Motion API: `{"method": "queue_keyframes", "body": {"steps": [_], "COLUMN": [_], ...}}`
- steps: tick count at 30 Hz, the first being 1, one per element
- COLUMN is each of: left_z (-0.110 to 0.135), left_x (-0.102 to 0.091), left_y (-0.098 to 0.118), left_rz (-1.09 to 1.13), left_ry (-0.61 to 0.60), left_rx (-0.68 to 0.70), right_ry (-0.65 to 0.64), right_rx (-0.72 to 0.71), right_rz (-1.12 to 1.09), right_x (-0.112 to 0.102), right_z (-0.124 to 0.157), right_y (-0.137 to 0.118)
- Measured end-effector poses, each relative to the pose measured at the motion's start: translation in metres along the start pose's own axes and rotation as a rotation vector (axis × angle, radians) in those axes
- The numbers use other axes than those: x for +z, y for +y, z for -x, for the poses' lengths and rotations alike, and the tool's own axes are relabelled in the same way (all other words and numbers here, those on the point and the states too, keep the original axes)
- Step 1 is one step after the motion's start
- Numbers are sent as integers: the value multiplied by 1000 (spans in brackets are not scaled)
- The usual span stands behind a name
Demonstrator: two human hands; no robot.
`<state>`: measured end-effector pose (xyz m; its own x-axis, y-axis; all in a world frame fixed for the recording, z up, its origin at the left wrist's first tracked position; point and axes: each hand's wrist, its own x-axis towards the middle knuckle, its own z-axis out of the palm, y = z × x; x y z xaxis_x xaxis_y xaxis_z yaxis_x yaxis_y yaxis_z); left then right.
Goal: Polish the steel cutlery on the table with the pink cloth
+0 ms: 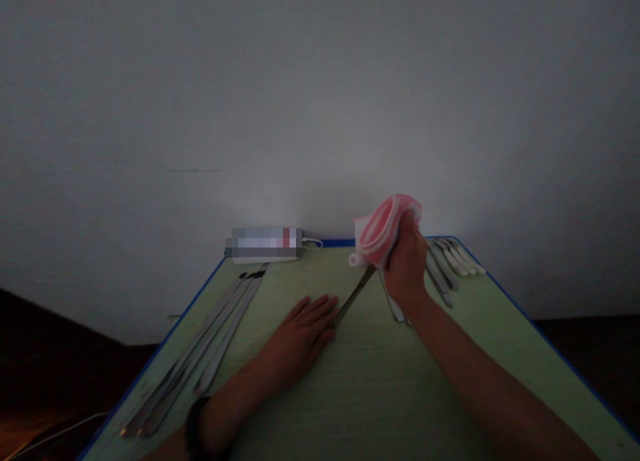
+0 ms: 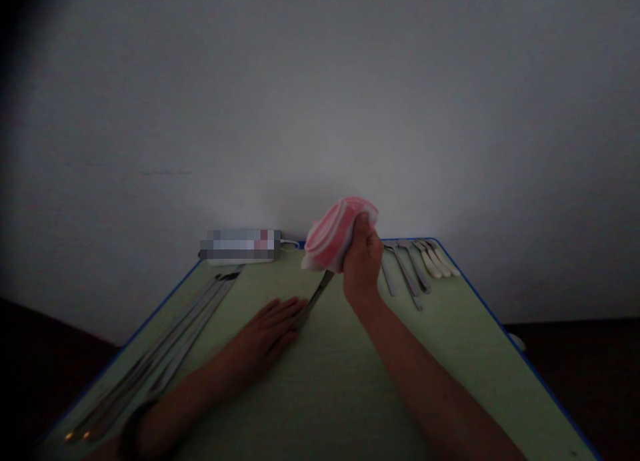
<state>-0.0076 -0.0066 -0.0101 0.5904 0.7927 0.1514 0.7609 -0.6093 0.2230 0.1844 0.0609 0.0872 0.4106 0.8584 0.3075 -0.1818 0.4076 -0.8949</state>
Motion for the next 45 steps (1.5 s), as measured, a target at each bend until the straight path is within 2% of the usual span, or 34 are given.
{"method": "queue_keyframes", "body": {"steps": [4,7,11,16,20,23,26,29,34,40,45], "left_z": [0,-1,0,-1,-3,-4,-3,-1,0,-1,-1], "left_x": [2,4,4,0,0,2,1,0,-1,-1,-6], "left_y": [-1,-1,-1,1,1,0,2,3,5,4,8], "left_rz": [-17,-9,37,100,93,75,37,1,-11,11,47], "left_ry": [6,15,62,126,131,131,102,60,7,8,65], "left_rx": [-7,-8,-13,15,86,72,37,1,-27,-37,-20], "right_ry": [-61,-123,-213,-340,-345,-347,-322,-210,-149,-108,-197], "right_rx": [-34,-47,-53,52,150,211,220,155,83,38,-9], "right_rz": [-18,-18,134,191,187,161,113,48,-117,-102,-42], "right_x": [4,9,14,15,15,14,12,10,9,7,12], "right_z": [9,23,45,69,80,80,65,41,16,17,35], "right_y": [-7,5,25,51,68,73,67,52,26,6,12]}}
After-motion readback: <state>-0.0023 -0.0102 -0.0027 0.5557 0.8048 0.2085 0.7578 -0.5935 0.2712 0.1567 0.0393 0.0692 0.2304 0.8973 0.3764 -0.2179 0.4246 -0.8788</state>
